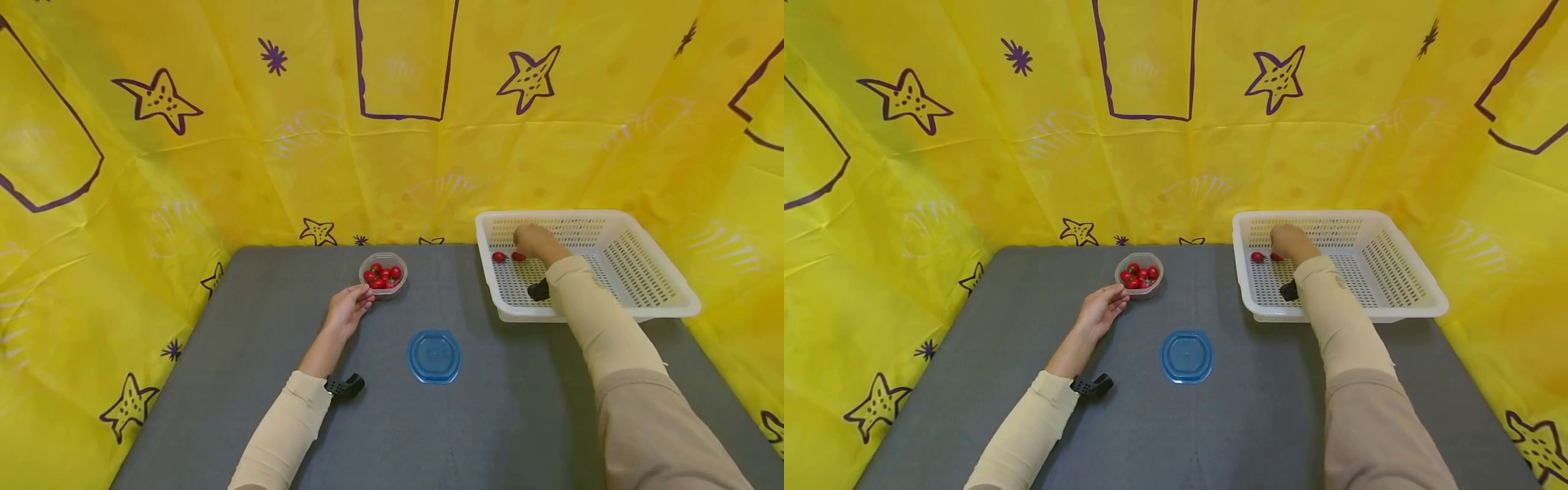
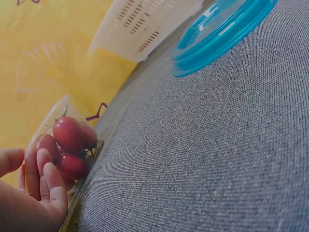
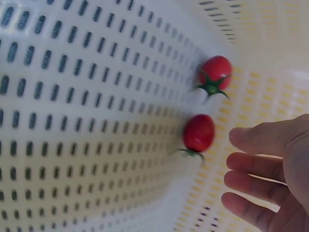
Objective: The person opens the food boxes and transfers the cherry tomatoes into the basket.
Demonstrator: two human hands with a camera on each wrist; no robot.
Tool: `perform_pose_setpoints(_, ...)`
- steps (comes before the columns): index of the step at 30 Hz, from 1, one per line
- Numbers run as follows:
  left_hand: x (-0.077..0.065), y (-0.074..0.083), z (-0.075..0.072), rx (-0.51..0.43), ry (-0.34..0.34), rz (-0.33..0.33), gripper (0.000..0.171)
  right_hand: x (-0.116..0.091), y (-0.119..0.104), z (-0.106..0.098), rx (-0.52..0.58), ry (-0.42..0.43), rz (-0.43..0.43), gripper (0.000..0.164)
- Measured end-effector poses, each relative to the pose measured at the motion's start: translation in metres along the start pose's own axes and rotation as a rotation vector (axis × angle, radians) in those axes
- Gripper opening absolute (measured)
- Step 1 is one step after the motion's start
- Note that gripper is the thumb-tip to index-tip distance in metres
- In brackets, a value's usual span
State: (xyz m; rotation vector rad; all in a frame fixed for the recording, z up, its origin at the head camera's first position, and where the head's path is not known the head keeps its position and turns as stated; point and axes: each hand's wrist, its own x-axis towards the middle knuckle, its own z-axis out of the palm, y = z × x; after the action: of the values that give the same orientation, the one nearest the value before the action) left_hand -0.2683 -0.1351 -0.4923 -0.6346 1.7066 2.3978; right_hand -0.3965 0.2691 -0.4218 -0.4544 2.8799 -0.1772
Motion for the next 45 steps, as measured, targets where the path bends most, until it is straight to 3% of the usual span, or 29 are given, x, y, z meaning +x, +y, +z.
perform_pose_setpoints(4,0.001,-0.001,0.0,-0.015,-0.011,0.004,0.019,-0.007,-0.002,-0.015,0.0,0.02,-0.004,0.029)
perform_pose_setpoints(10,0.002,-0.003,0.0,-0.02,-0.022,0.036,0.021,-0.013,-0.015,-0.037,0.039,0.06,-0.05,0.028)
perform_pose_setpoints(16,-0.002,-0.002,-0.002,-0.036,-0.041,0.065,0.013,-0.016,-0.035,-0.053,0.036,0.089,-0.118,0.029)
perform_pose_setpoints(20,0.0,-0.001,0.0,-0.028,-0.008,0.042,0.013,-0.016,-0.053,-0.062,0.02,0.109,-0.175,0.028)
perform_pose_setpoints(29,0.001,0.0,0.0,-0.032,-0.005,-0.015,0.014,-0.012,-0.09,-0.065,-0.008,0.108,-0.264,0.026)
perform_pose_setpoints(45,0.001,-0.002,0.001,-0.063,-0.043,0.026,0.009,-0.007,-0.154,-0.057,0.079,0.08,-0.421,0.024)
